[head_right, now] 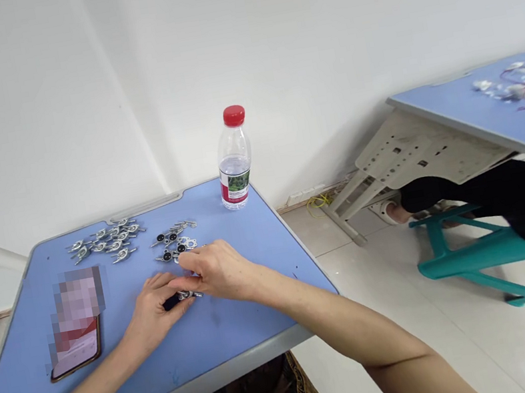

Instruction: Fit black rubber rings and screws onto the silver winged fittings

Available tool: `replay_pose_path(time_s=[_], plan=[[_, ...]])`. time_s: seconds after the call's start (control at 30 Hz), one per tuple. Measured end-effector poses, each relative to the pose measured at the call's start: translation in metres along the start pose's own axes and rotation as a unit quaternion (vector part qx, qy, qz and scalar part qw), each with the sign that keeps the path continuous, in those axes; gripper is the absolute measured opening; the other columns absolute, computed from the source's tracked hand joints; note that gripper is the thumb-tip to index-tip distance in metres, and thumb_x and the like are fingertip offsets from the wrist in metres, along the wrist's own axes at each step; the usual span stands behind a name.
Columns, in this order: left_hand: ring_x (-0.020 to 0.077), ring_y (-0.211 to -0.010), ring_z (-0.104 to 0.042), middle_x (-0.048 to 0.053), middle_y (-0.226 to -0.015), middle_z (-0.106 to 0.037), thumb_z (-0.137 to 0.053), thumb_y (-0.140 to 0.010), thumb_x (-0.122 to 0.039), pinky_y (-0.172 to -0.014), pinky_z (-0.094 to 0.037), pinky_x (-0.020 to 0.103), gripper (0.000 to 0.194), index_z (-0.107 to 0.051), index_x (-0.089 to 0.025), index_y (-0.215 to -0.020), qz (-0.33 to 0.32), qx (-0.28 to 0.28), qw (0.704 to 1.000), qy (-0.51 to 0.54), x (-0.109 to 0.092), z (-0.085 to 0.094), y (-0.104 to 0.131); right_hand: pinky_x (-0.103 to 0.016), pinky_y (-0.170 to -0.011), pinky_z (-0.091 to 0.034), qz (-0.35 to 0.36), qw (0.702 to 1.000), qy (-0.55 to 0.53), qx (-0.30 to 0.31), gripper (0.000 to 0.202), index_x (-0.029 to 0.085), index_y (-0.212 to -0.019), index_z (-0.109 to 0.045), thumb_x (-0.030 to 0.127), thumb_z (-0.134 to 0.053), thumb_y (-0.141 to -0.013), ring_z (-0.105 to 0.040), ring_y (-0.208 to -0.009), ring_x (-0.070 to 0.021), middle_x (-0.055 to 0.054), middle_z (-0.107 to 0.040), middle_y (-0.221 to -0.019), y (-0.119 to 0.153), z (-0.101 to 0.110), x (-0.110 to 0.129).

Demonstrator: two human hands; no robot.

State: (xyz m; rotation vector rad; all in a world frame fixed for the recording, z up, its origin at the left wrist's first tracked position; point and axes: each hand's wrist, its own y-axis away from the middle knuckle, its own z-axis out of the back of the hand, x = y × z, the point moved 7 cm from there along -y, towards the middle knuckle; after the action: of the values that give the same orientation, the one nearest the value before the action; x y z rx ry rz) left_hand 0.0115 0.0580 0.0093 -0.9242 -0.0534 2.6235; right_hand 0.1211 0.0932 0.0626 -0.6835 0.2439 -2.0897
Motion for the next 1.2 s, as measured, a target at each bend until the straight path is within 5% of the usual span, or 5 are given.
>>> replay_pose_path(time_s=[0.2, 0.5, 0.73, 0.93, 1.2], plan=[[0.0201, -0.086, -0.056, 0.000, -0.093, -0.065, -0.062, -0.082, -0.020, -0.079, -0.038, 0.036, 0.014, -0.067, -0.026, -0.093, -0.003, -0.003, 1.000, 0.001, 0.001, -0.001, 0.001, -0.022, -0.047, -0.018, -0.034, 0.996, -0.017, -0.075, 0.043, 0.018, -0.056, -0.034, 0.041, -0.049, -0.089, -0.027, -0.046, -0.0065, 0.005, -0.039, -0.049, -0.001, 0.002, -0.005], [0.0200, -0.083, -0.058, 0.002, -0.088, -0.065, -0.061, -0.083, -0.027, -0.079, -0.041, 0.037, 0.009, -0.067, -0.025, -0.091, -0.017, -0.018, 1.000, -0.005, 0.000, -0.001, 0.001, -0.020, -0.047, -0.024, -0.077, 0.990, -0.079, -0.084, 0.039, 0.017, -0.056, -0.041, 0.038, -0.053, -0.087, -0.028, -0.044, -0.0053, 0.006, -0.043, -0.047, -0.001, 0.017, -0.016], [0.0190, -0.084, -0.058, 0.001, -0.089, -0.064, -0.060, -0.084, -0.024, -0.080, -0.040, 0.037, 0.011, -0.067, -0.025, -0.093, -0.005, -0.010, 1.000, 0.009, -0.003, 0.001, 0.002, -0.022, -0.056, -0.033, -0.107, 0.988, -0.102, 0.050, 0.021, 0.017, -0.085, -0.051, 0.030, -0.039, -0.096, -0.047, -0.057, -0.0107, -0.001, -0.059, -0.070, -0.004, 0.022, -0.020], [0.0191, -0.080, -0.056, 0.001, -0.084, -0.063, -0.063, -0.082, -0.024, -0.076, -0.040, 0.036, 0.010, -0.062, -0.022, -0.092, 0.030, -0.010, 0.999, 0.018, -0.001, 0.003, 0.003, -0.025, -0.063, -0.036, -0.090, 0.988, -0.080, 0.097, 0.016, 0.017, -0.091, -0.049, 0.015, -0.034, -0.094, -0.052, -0.067, -0.0136, -0.003, -0.060, -0.080, -0.003, 0.024, -0.015], [0.0177, -0.077, -0.056, -0.002, -0.081, -0.063, -0.063, -0.079, -0.018, -0.075, -0.039, 0.036, 0.006, -0.059, -0.021, -0.080, 0.022, -0.018, 0.999, 0.032, -0.003, 0.003, 0.002, -0.022, -0.054, -0.028, 0.009, 0.975, -0.045, 0.220, 0.010, 0.016, -0.092, -0.055, 0.010, -0.051, -0.085, -0.050, -0.062, -0.0093, -0.003, -0.061, -0.089, 0.008, -0.011, 0.000]])
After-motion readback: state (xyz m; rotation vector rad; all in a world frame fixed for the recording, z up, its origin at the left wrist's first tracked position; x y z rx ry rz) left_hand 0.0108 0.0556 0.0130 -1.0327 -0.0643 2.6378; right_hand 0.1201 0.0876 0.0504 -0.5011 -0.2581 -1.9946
